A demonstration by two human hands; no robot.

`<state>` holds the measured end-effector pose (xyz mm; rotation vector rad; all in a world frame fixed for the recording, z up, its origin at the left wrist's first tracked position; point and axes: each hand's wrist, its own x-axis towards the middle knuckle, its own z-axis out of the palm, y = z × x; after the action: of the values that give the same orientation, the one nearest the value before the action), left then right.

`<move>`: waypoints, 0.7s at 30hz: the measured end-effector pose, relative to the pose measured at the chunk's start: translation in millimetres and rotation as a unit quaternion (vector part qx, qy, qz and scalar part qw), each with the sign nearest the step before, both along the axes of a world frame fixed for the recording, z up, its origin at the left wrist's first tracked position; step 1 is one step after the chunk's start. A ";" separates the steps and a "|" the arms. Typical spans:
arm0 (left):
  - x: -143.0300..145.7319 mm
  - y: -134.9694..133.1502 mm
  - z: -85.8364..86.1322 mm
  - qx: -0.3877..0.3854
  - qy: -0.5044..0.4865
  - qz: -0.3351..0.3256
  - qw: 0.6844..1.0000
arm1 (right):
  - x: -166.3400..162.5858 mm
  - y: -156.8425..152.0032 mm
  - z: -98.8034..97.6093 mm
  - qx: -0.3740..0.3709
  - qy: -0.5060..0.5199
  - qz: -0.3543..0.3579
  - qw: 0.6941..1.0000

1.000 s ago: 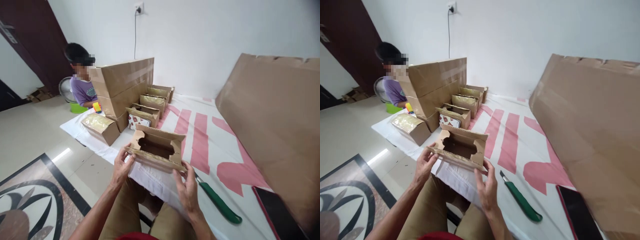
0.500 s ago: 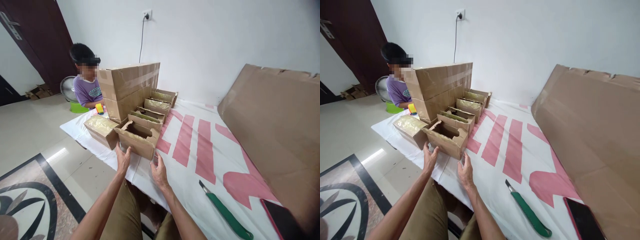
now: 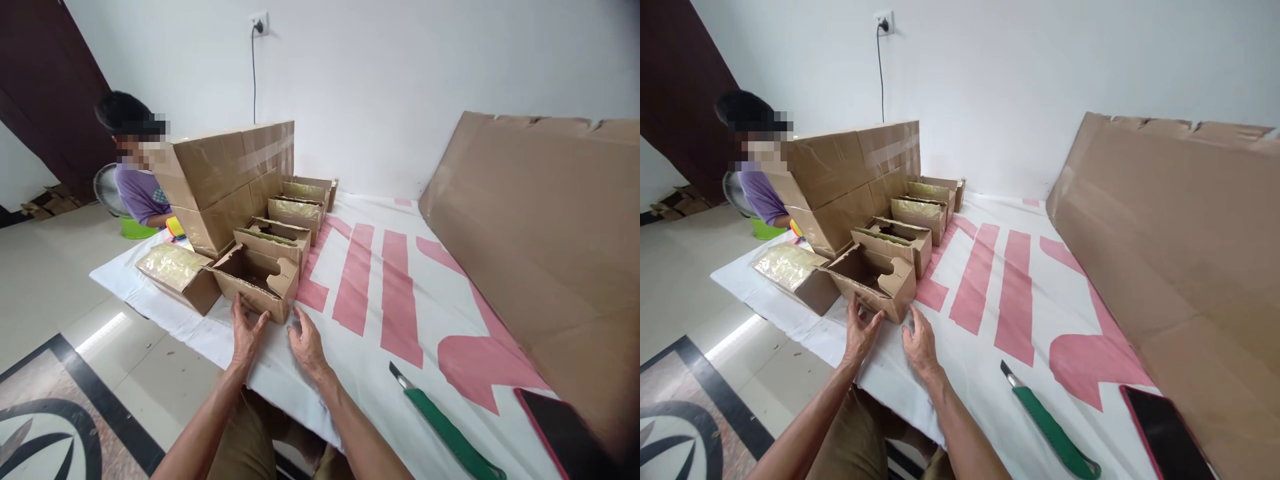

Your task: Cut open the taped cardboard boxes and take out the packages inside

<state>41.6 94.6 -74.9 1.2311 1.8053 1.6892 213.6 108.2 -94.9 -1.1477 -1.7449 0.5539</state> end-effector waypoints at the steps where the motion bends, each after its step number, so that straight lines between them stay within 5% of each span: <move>1: -0.1 0.1 0.1 0.001 -0.002 0.002 1.000 | -0.2 -0.1 -1.2 -0.001 -0.004 0.003 1.000; 21: 0.1 24.4 9.5 -0.020 0.038 0.009 0.999 | -2.7 -5.3 1.1 0.013 -0.065 0.018 0.998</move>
<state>41.8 119.1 -65.4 1.2828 1.8896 1.6288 210.9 102.9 -93.8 -1.1582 -1.8810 0.4862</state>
